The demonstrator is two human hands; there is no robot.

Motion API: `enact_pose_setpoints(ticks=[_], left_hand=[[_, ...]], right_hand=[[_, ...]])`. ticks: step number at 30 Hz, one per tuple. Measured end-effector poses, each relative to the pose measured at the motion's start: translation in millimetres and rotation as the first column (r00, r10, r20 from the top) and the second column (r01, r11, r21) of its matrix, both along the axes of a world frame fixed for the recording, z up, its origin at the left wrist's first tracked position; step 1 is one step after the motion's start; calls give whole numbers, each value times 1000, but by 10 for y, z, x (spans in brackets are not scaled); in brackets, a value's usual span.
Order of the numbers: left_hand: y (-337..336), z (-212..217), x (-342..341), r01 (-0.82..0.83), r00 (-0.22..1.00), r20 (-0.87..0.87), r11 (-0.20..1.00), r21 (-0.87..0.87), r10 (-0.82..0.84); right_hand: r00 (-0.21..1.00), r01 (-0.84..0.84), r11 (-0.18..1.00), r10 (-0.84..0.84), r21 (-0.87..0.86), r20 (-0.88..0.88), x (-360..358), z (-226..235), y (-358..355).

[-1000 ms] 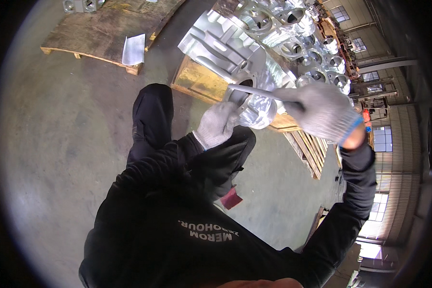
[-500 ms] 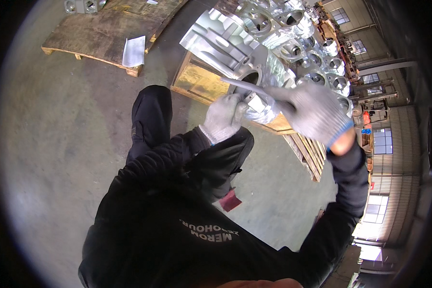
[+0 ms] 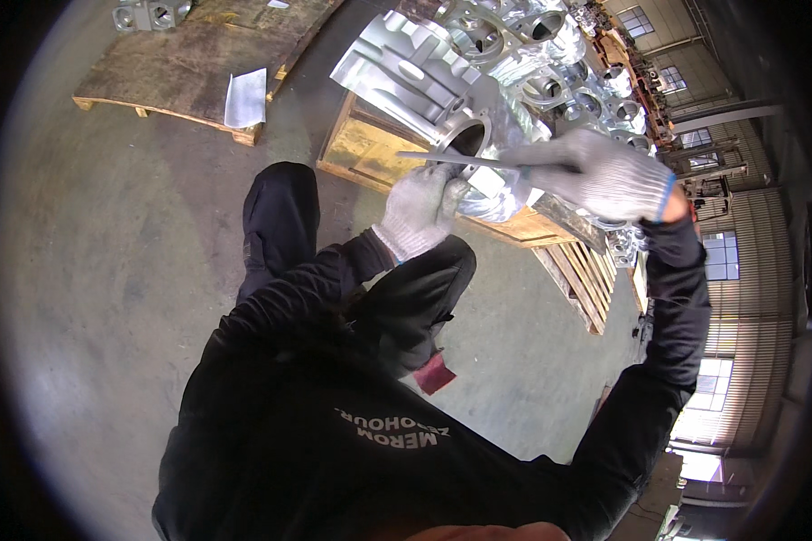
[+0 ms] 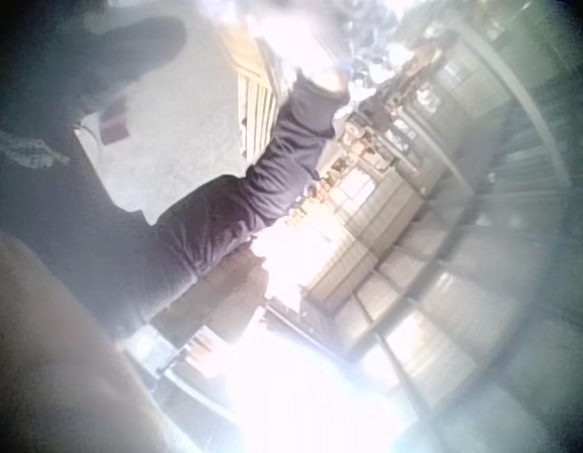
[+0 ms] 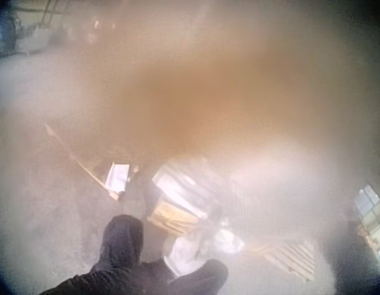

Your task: The person uses a hammer and a sanding block to deburr and smooth the edges of metal castings on a wooden pallet. They repeatedly tap the casting with the hammer and rub the edges with the sanding block, then place the finished casting aside.

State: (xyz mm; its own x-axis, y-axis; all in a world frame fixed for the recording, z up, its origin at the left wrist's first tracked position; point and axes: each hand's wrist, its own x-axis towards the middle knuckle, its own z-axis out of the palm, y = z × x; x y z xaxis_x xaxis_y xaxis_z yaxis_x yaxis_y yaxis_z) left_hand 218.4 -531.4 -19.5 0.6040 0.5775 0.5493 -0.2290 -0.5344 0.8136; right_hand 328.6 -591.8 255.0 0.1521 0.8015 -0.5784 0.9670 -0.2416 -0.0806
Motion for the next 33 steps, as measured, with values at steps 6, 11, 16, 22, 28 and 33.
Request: enact_pose_setpoints(ticks=[6, 11, 16, 22, 28, 33], left_hand=[[31, 30, 87, -28, 995, 101, 1000, 9, 27], [11, 62, 110, -9, 993, 118, 999, -37, 13], [23, 106, 175, -34, 997, 69, 997, -63, 39], [59, 199, 315, -81, 993, 87, 996, -44, 84], [156, 373, 397, -46, 996, 76, 995, -83, 53], [241, 573, 554, -48, 996, 74, 992, -119, 57]], right_hand=[[978, -209, 977, 210, 33, -14, 121, -19, 94], [983, -36, 994, 54, -104, 176, -35, 178, 137], [993, -17, 999, 11, 49, 120, -143, 60, 122], [938, 17, 996, -47, 90, 344, -253, 190, -24], [859, -120, 967, -13, 225, 513, -336, 53, -50], [835, -48, 978, -73, 204, 546, -307, 231, -69]])
